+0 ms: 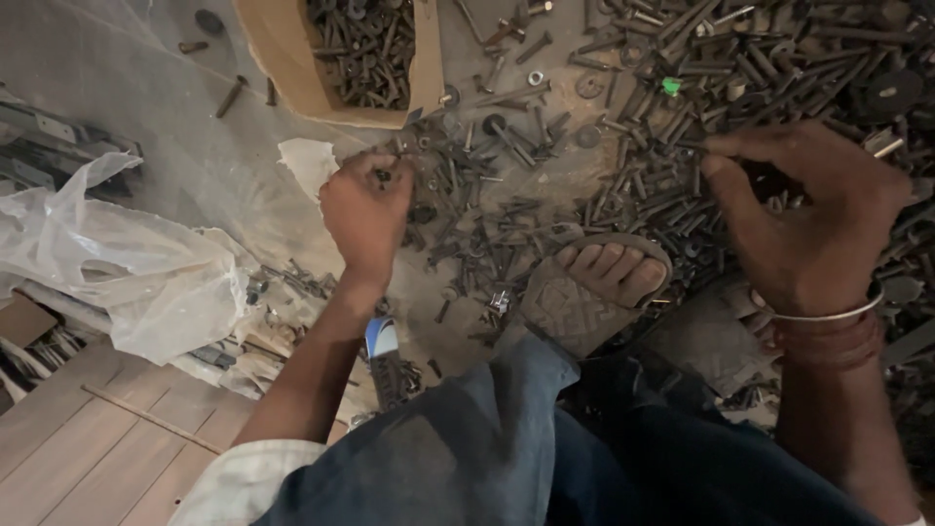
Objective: Sorting through a large pile of bolts, screws, and washers on the floor.
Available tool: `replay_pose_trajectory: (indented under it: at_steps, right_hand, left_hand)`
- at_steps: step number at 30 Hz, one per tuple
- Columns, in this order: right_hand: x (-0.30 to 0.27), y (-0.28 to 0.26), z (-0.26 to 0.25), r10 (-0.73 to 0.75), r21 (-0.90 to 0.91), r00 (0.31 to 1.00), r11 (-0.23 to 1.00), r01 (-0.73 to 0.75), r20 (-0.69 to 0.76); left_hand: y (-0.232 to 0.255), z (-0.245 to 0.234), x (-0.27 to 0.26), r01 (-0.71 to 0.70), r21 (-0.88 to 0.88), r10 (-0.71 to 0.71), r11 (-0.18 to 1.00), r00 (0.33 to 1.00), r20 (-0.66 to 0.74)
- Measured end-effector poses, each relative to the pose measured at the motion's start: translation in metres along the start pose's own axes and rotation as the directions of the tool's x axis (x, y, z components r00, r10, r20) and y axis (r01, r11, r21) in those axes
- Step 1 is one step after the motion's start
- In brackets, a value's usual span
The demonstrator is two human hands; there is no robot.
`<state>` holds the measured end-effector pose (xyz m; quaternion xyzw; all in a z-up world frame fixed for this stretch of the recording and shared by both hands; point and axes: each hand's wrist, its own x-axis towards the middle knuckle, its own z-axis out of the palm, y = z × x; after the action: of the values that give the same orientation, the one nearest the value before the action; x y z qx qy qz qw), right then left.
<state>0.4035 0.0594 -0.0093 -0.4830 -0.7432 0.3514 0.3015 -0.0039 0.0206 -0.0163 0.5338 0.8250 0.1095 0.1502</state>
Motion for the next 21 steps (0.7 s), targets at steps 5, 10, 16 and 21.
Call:
replay_pose_trajectory:
  at_steps: [5, 10, 16, 21]
  right_hand:
    - [0.029, -0.034, 0.000, 0.071, -0.050, 0.997, 0.996, -0.071, 0.000]
    - [0.040, -0.049, 0.006, 0.043, -0.040, 0.999, 0.998, -0.042, 0.011]
    - [0.037, -0.061, 0.019, 0.113, 0.087, 0.994, 0.990, -0.112, -0.007]
    - [0.048, -0.082, 0.031, -0.121, 0.243, 0.975, 0.967, 0.073, 0.189]
  left_hand:
    - [-0.001, -0.006, -0.002, 0.070, -0.026, -0.066, 0.997, 0.990, 0.127]
    - [-0.006, -0.003, -0.009, -0.031, 0.045, 0.026, 0.999, 0.993, 0.113]
    - [0.003, -0.008, -0.025, 0.042, -0.158, -0.024, 0.987, 0.993, 0.117]
    - [0.048, -0.011, -0.054, 0.136, -0.529, 0.281, 0.838, 0.724, 0.630]
